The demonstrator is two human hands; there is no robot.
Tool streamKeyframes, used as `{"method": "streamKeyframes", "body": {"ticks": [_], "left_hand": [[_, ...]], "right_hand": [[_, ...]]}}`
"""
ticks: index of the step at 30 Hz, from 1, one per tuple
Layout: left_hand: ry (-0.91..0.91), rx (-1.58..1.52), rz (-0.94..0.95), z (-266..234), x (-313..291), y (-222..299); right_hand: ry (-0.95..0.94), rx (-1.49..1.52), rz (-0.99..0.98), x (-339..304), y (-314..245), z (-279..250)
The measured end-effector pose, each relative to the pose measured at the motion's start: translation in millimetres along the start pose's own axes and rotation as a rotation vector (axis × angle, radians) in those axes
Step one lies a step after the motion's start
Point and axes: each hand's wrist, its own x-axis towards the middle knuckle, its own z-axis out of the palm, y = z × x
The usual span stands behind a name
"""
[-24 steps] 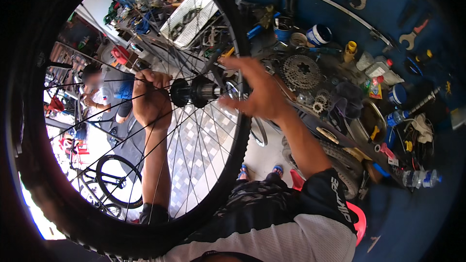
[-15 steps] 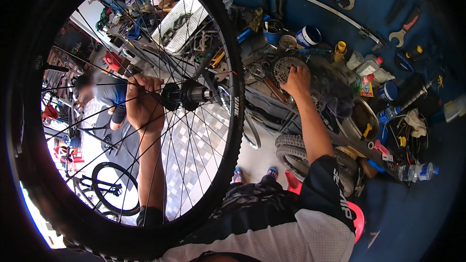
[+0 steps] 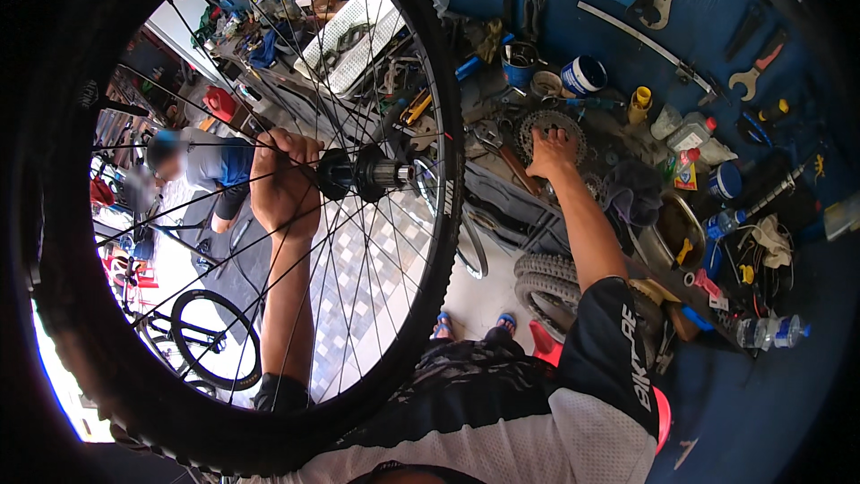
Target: The person assembles a bicycle wheel by stacking multiple cassette cogs onto the hub, securing them with a lockring, and attaching a disc brake rotor. The person uses a chain whip and a lockring tool to tighten the lockring.
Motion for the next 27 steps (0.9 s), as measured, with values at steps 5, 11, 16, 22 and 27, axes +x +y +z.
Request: {"method": "streamKeyframes", "body": {"ticks": [5, 11, 16, 22, 27], "left_hand": [[-0.028, -0.049, 0.019, -9, 1, -1], [-0.014, -0.028, 0.004, -4, 3, -2], [-0.032, -0.016, -0.010, -6, 1, 0], [-0.038, 0.012, -0.026, -5, 1, 0], [-0.057, 0.011, -0.027, -10, 3, 1]], "right_hand": [[0.120, 0.220, -0.006, 4, 12, -4], [0.441, 1.224, -0.011, 8, 65, -2], [0.338, 2.569, -0.450, -48, 74, -6], [0.236, 2.762, -0.920, -126, 21, -28], [0.141, 2.795, -1.112, -154, -17, -46]]}}
